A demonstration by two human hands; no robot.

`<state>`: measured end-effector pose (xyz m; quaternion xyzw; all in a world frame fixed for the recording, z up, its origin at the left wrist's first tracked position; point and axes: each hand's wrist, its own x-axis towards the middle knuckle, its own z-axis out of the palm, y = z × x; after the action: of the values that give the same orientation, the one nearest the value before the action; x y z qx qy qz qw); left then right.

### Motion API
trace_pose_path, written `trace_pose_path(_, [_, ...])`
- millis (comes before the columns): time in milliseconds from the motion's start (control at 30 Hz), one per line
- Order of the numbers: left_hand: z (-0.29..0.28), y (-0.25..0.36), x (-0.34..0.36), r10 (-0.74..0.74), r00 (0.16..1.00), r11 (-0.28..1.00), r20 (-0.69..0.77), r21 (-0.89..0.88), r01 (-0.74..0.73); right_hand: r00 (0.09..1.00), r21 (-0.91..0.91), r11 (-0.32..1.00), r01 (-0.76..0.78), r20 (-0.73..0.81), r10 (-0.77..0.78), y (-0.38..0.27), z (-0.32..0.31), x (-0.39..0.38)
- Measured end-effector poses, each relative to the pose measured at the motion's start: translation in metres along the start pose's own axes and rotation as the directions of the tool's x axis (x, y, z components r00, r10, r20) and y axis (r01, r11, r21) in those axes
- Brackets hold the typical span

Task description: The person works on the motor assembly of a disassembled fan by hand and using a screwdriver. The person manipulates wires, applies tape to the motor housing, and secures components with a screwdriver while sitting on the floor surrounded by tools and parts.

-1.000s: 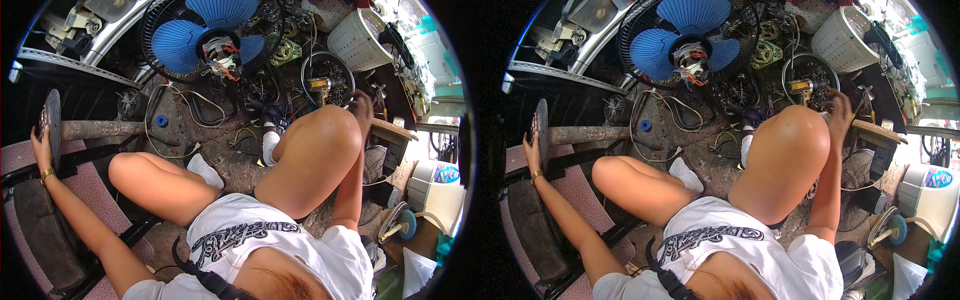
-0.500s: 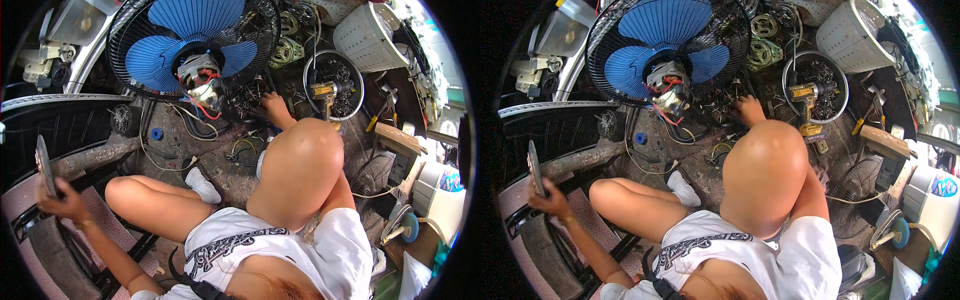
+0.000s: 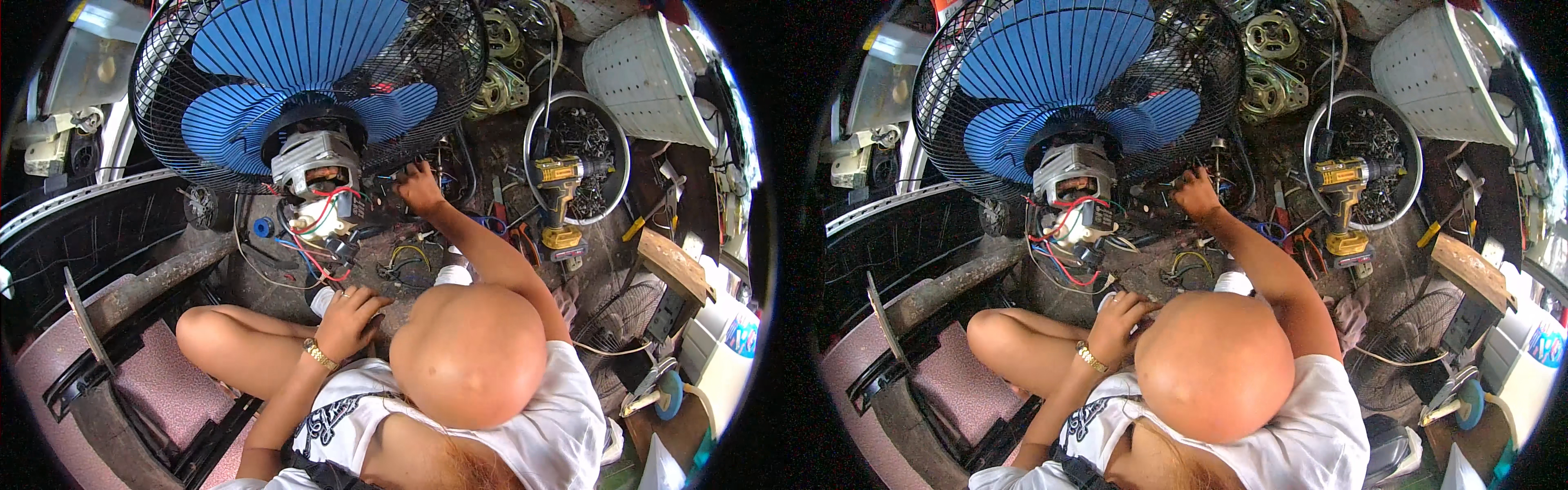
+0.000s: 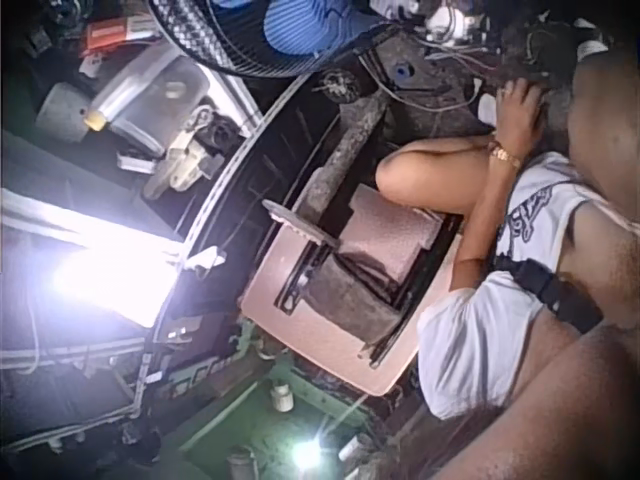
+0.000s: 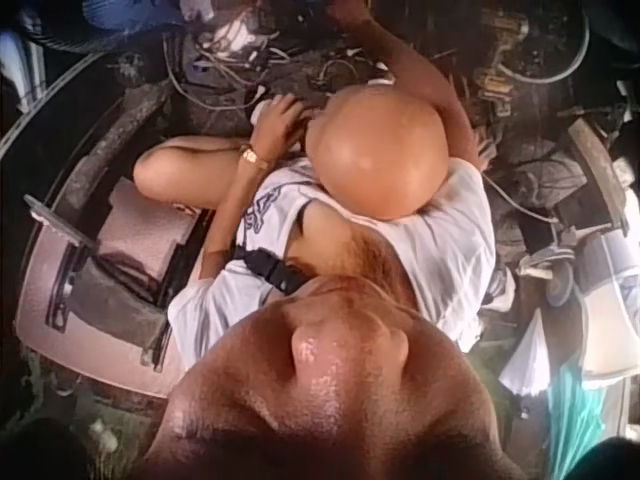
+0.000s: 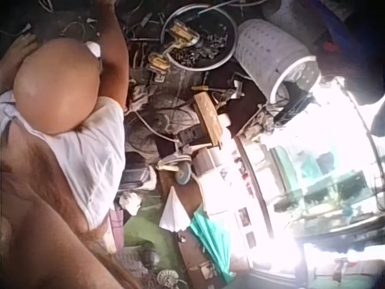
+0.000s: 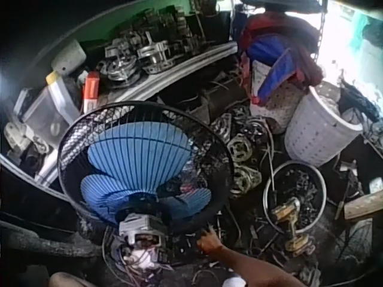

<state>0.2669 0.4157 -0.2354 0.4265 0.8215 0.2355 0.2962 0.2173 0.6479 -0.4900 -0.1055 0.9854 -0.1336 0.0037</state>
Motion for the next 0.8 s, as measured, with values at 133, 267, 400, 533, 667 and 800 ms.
trace_pose_path(133, [0.010,-0.010,0.025,-0.096,0.979,0.978,-0.177,-0.198,0.060,0.963,0.435,0.893,-0.118,-0.169,0.210,0.008,-0.027,-0.007])
trace_pose_path(267, [0.042,-0.024,0.052,-0.503,0.858,0.634,-0.105,-0.719,0.284,0.754,0.922,-0.152,-0.356,0.380,0.536,0.003,-0.087,-0.028])
trace_pose_path(400, [0.047,-0.012,0.097,-0.612,0.789,0.131,0.048,-0.978,0.161,0.762,0.848,-0.372,-0.377,0.512,0.396,-0.016,-0.148,-0.057])
trace_pose_path(533, [0.048,0.001,0.112,-0.598,0.800,-0.025,0.055,-0.998,0.050,0.788,0.765,-0.550,-0.336,0.548,0.281,-0.031,-0.163,-0.072])
trace_pose_path(667, [0.046,0.010,0.106,-0.554,0.829,-0.063,0.079,-0.997,0.053,0.793,0.809,-0.521,-0.271,0.495,0.356,-0.042,-0.178,-0.081])
trace_pose_path(800, [0.045,0.022,0.099,-0.593,0.805,0.011,-0.035,-0.999,-0.036,0.830,0.932,-0.079,-0.355,0.353,0.432,-0.048,-0.197,-0.088])
